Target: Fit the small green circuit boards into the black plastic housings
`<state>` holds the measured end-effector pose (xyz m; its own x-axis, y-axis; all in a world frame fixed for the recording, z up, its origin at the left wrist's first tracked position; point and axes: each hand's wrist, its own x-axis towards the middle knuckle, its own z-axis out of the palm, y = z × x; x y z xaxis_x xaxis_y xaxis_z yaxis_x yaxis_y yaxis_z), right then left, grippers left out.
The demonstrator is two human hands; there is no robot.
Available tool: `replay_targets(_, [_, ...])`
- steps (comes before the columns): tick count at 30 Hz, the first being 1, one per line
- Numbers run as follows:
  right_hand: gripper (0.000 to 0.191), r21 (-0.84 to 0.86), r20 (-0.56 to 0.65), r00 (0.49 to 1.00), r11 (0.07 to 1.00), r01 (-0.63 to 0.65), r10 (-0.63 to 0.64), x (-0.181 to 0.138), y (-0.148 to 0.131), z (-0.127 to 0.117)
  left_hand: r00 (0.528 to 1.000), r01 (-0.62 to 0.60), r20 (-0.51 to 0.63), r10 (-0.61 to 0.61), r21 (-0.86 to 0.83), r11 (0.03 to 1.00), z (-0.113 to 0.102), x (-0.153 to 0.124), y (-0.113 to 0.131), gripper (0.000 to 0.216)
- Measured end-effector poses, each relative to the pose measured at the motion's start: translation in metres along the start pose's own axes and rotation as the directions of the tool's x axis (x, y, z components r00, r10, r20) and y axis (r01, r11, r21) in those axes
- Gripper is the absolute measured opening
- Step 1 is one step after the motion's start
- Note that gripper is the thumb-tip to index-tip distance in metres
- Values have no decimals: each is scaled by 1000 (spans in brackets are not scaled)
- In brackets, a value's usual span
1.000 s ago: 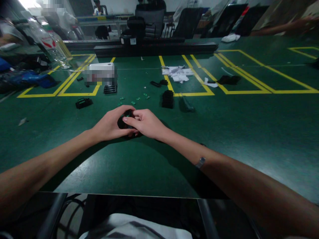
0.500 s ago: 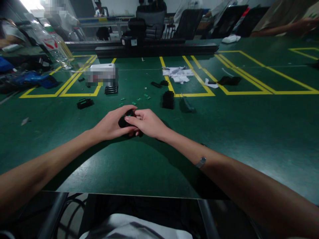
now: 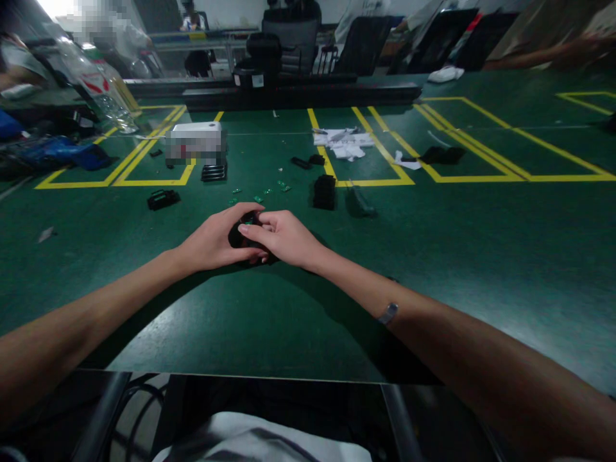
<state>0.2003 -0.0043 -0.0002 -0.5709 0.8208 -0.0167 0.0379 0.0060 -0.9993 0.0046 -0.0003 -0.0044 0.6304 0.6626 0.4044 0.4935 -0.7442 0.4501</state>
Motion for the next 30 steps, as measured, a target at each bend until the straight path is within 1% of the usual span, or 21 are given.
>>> replay_targets(4, [33,-18,14,1000,1000,-3,3,0,1,-1,1000,-3,-24,4,31,1000,0,-1,1,65])
replay_targets(12, [23,-69,21,1000,998,-5,7,-2,-1,0,997,-43,-53,50,125,991,-1,-1,0,53])
replay_targets(17, [22,-82,21,1000,997,-1,3,-2,-1,1,996,-60,-57,69,145,988,-3,-1,0,53])
replay_targets(23, [25,-107,-3,1000,994,0,0,-4,-1,1,996,-68,-51,75,114,991,-4,-2,0,54])
replay_targets(26, [23,-92,6,1000,996,2,-2,-3,1,1,997,-60,-39,64,104,993,-4,-1,0,55])
replay_targets(30, [23,-82,20,1000,996,20,-18,0,3,-1,1000,-21,-21,22,62,998,-2,-1,2,57])
